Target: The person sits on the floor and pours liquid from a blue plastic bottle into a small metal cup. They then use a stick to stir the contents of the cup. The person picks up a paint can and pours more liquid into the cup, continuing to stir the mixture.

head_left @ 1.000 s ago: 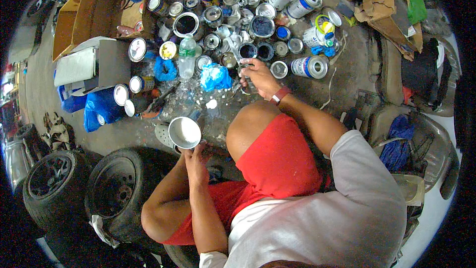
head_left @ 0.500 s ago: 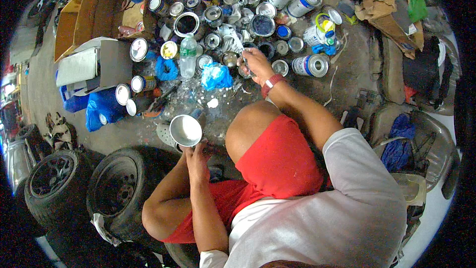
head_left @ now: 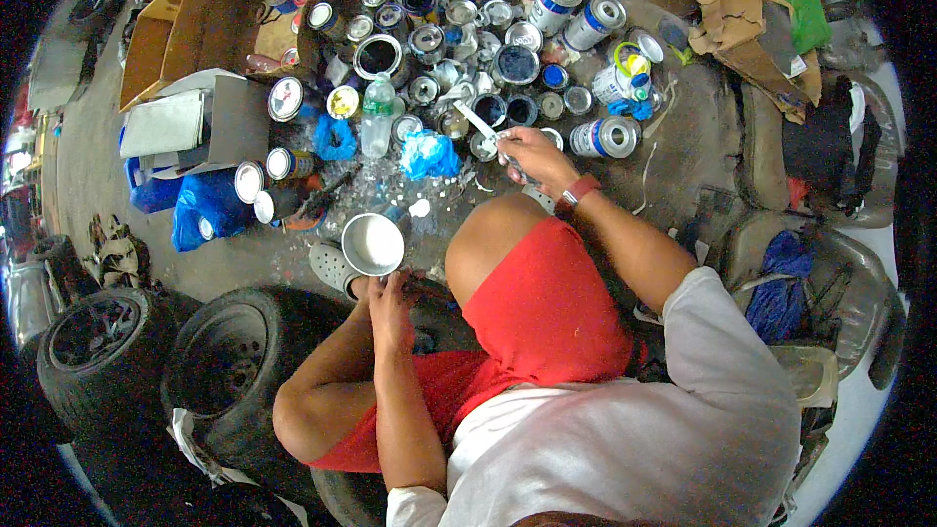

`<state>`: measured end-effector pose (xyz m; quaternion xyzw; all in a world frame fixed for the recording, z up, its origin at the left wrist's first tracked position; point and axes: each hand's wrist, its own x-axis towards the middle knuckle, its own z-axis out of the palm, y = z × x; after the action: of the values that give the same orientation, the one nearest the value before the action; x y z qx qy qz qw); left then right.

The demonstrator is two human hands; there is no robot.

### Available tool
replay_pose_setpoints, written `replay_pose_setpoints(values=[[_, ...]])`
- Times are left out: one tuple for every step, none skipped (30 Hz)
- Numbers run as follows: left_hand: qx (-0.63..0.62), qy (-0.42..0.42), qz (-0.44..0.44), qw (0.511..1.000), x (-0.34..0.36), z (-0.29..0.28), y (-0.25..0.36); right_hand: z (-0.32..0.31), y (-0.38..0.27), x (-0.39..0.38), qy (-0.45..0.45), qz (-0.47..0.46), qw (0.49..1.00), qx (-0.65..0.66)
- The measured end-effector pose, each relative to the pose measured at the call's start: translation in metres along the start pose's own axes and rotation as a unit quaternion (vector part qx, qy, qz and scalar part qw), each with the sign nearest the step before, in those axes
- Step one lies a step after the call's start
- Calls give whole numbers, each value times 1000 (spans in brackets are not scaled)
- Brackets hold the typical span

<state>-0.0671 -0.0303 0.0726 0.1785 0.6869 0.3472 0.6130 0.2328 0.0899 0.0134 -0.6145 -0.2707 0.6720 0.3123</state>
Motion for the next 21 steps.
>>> replay_pose_setpoints(values=[[14, 1, 3, 1000, -4, 3, 5, -7, -9, -7, -22, 0, 1000, -20], [7, -12, -6, 1000, -2, 1, 2, -11, -16, -17, -18, -30, 998, -49], [0, -25, -13, 1000, 3, -2, -4, -15, -23, -28, -14, -62, 995, -77], [-7, -38, -22, 999, 3, -2, -3, -16, -32, -41, -11, -92, 990, -105], [-6, -28, -19, 999, 1, -2, -3, -17, -43, -55, -6, -130, 979, -155], [-5, -19, -16, 1000, -4, 4, 3, -18, -55, -70, -11, -135, 978, -156], [-4, -8, -12, 1000, -8, 6, 7, -18, -67, -83, -17, -139, 977, -158], [-10, -14, -15, 1000, -6, 5, 6, -19, -76, -92, -23, -144, 976, -160], [-17, -20, -15, 1000, -2, 3, 2, -25, -81, -99, -58, -159, 971, -166], [-23, -24, -17, 999, -1, 3, 1, -25, -89, -107, -77, -169, 975, -124], [-24, -28, -4, 999, -1, 2, 1, -24, -100, -119, -97, -178, 976, -81], [-26, -35, 8, 999, -2, 4, 2, -24, -114, -132, -115, -187, 975, -40], [-29, -41, 21, 999, -3, 5, 2, -27, -126, -144, -156, -190, 969, -25], [-22, -46, 27, 998, -1, 4, -1, -28, -137, -155, -192, -199, 961, 12], [-15, -49, 35, 998, 4, 2, -6, -24, -150, -167, -199, -217, 955, 15], [-8, -51, 41, 998, 4, 1, -6, -19, -162, -178, -208, -234, 950, 18], [-6, -44, 48, 998, 3, -1, -6, -15, -173, -186, -231, -223, 946, 49], [-4, -39, 56, 998, -2, 1, -3, -12, -178, -193, -208, -264, 942, 8], [-2, -32, 64, 997, -6, 2, 0, -8, -182, -199, -185, -304, 934, -32], [-6, -29, 71, 997, -5, 0, 0, -2, -186, -205, -163, -343, 922, -71], [-12, -28, 75, 997, -3, 0, -4, 7, -190, -211, -86, -372, 921, -81]])
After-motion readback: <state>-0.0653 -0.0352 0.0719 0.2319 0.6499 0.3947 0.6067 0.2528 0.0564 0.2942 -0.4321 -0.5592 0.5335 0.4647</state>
